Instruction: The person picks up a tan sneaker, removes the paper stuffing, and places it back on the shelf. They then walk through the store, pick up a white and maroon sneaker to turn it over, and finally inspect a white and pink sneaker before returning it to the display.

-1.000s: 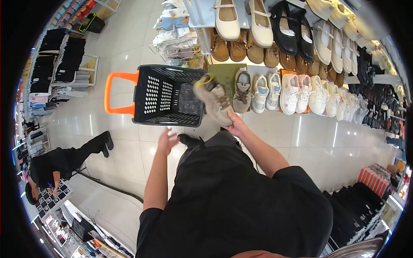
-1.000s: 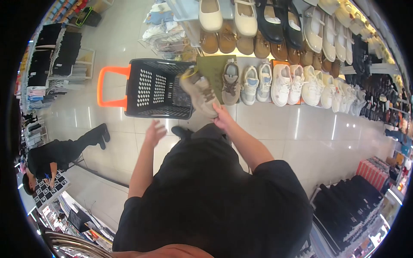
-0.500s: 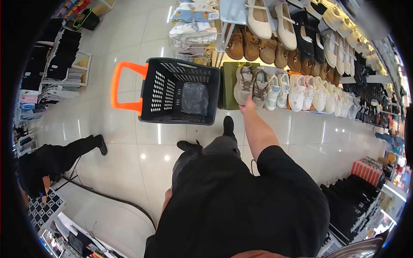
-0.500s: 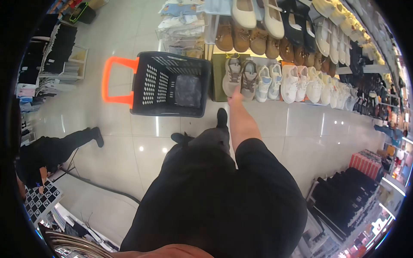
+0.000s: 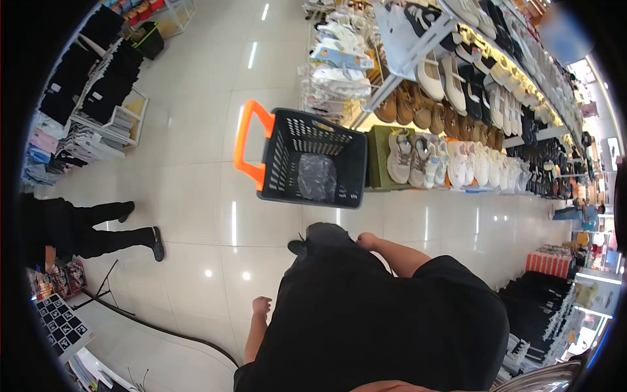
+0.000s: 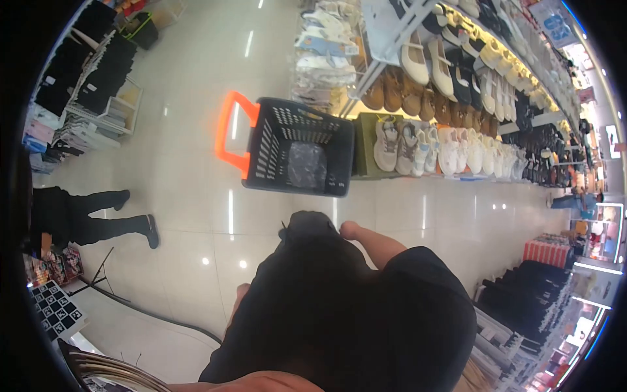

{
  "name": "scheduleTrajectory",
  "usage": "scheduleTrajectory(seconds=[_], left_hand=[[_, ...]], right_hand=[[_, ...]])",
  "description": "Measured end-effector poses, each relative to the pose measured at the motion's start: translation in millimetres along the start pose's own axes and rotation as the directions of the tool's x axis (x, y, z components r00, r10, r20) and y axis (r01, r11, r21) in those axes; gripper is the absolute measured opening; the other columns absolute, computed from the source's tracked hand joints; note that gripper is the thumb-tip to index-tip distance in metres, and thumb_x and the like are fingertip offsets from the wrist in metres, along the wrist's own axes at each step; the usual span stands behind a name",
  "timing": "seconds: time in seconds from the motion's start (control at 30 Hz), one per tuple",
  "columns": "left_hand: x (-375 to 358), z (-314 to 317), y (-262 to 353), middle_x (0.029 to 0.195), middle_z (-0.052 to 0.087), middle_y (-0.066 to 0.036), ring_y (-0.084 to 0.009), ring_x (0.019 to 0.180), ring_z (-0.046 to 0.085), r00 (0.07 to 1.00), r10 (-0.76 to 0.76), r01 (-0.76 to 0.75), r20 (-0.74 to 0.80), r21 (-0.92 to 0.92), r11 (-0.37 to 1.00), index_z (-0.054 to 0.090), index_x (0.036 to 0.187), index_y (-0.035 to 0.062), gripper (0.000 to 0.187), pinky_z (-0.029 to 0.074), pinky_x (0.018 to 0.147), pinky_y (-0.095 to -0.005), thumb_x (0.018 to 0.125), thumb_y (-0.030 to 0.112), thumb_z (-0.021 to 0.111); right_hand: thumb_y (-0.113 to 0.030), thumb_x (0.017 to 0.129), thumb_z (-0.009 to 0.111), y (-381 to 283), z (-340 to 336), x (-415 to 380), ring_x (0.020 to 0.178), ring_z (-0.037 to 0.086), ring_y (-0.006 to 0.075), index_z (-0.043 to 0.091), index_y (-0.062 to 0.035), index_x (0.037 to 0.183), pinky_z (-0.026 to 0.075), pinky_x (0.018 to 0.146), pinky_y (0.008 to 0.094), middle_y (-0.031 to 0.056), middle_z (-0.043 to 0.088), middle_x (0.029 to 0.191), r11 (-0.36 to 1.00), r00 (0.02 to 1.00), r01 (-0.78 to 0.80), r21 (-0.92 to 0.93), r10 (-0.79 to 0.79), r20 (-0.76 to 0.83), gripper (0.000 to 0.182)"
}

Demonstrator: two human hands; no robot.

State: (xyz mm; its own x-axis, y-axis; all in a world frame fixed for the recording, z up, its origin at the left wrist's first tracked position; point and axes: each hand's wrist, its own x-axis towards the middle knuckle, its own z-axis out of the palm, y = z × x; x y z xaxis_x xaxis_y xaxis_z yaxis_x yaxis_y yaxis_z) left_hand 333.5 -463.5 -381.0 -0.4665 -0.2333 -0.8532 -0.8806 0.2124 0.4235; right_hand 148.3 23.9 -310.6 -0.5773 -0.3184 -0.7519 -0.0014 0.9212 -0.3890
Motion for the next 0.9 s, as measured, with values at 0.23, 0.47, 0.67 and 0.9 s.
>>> scheduleTrajectory(seconds=[0.23, 0.47, 0.67, 0.9], left_hand=[[13.3, -90.5, 221.3, 0.071, 0.057, -0.009, -0.0163, 0.055, 0.053, 0.981, 0.162, -0.183, -0.104, -0.228, 0.956, 0.056, 0.084, -0.0004, 0.023, 0.043, 0.051, -0.0265, 0.078, 0.019, 0.046], [60.4, -200.6, 226.1, 0.073, 0.06, -0.011, -0.0195, 0.061, 0.057, 0.926, 0.319, -0.264, -0.199, 0.262, 0.928, 0.058, 0.082, -0.001, 0.021, 0.045, 0.06, -0.0307, 0.075, 0.015, 0.047], [121.5, -330.2, 143.9, 0.079, 0.06, -0.017, -0.0318, 0.079, 0.057, 0.995, 0.092, -0.077, 0.025, 0.786, 0.614, 0.063, 0.077, 0.0035, 0.033, 0.045, 0.07, -0.0363, 0.067, 0.032, 0.05], [204.7, -383.5, 251.6, 0.076, 0.061, -0.017, -0.0298, 0.076, 0.058, 0.993, 0.113, -0.111, 0.041, 0.677, 0.728, 0.062, 0.078, 0.0014, 0.032, 0.045, 0.067, -0.0375, 0.07, 0.031, 0.052]], right_hand=[[-0.02, 0.074, 0.046, -51.8, -50.6, 71.9, 0.067, 0.056, 0.0357, 0.059, 0.0052, 0.073, 0.045, 0.065, 0.0406, 0.0223, 0.057, 0.074, 0.964, 0.981, -0.19, 0.188, 0.194, -0.002, 0.029], [-0.014, 0.069, 0.054, -123.4, -42.5, 191.2, 0.057, 0.058, 0.0204, 0.063, -0.0067, 0.076, 0.049, 0.049, 0.0347, 0.0088, 0.06, 0.067, 0.951, 0.908, -0.266, 0.161, 0.191, 0.372, 0.013], [-0.019, 0.062, 0.054, -212.5, -59.7, 232.7, 0.071, 0.059, 0.0273, 0.064, -0.0076, 0.073, 0.046, 0.062, 0.035, 0.015, 0.06, 0.074, 0.997, 0.994, -0.033, 0.066, 0.026, 0.107, 0.019], [-0.032, 0.071, 0.053, -252.9, -60.2, 233.0, 0.074, 0.058, 0.0279, 0.062, -0.0037, 0.071, 0.045, 0.064, 0.0353, 0.0161, 0.06, 0.074, 0.942, 0.979, -0.18, 0.284, 0.142, 0.149, 0.03]])
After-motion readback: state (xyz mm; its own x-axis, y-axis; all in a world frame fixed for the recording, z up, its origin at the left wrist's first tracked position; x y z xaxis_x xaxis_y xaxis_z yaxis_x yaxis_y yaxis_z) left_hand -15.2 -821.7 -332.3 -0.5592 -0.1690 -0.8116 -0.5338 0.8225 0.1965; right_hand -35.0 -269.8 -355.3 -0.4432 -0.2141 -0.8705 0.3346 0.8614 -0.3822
